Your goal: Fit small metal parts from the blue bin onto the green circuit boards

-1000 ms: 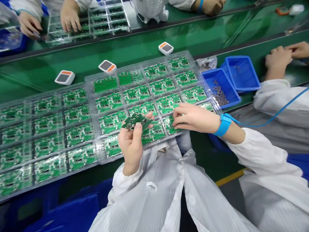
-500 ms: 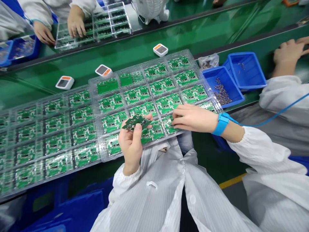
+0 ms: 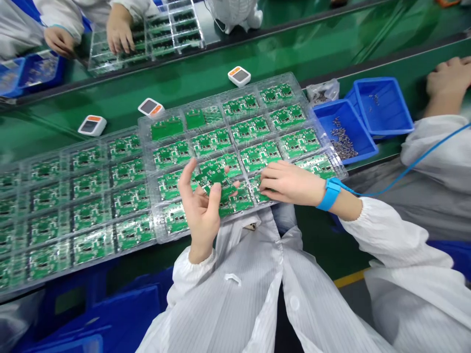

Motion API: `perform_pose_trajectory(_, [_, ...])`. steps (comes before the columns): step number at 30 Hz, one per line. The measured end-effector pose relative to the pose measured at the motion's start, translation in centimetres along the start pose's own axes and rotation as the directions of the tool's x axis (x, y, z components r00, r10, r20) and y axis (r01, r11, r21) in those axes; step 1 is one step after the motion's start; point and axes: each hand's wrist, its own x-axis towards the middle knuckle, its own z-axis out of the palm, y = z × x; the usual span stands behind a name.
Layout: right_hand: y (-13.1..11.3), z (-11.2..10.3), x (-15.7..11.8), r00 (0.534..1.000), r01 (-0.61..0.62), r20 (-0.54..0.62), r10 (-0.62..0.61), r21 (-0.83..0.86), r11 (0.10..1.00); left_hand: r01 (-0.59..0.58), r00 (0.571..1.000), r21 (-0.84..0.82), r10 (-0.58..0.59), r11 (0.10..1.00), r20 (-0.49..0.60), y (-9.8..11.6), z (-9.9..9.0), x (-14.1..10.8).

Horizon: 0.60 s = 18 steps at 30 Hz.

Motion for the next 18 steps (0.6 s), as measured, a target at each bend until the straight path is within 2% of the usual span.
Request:
perform_pose_trajectory(3, [0.0, -0.2, 0.0, 0.997, -0.041, -0.065, 0.047, 0.081, 0.996, -0.043, 0.999, 0.008, 0.043, 0.999, 0.013, 0.2, 0.0, 0.0])
perform_pose_trajectory(5, [-0.4, -0.4, 0.1, 0.985, -0.078, -0.134, 0.108, 0.217, 0.973, -0.027, 0.997, -0.009, 0.028, 1.000, 0.073, 0.2, 0.1, -0.1])
perform_pose_trajectory(9, [-2.0, -0.7, 0.7, 0.904, -0.108, -0.279, 0.323, 0.583, 0.806, 0.057, 0.972, -0.022, -0.051, 0.998, 0.228, 0.4, 0.9, -0.4])
perform_pose_trajectory(13, [-4.0, -0.4, 1.4, 0.841, -0.113, -0.280, 0.462, 0.745, 0.657, 0.037, 0.950, -0.036, -0.024, 0.999, 0.312, 0.8, 1.8, -0.5])
perform_pose_trajectory(18, [-5.8, 0.5, 2.0, 0.780, -0.104, -0.289, 0.554, 0.814, 0.572, -0.089, 0.956, 0.076, 0.064, 0.993, 0.288, 1.2, 1.9, -0.2])
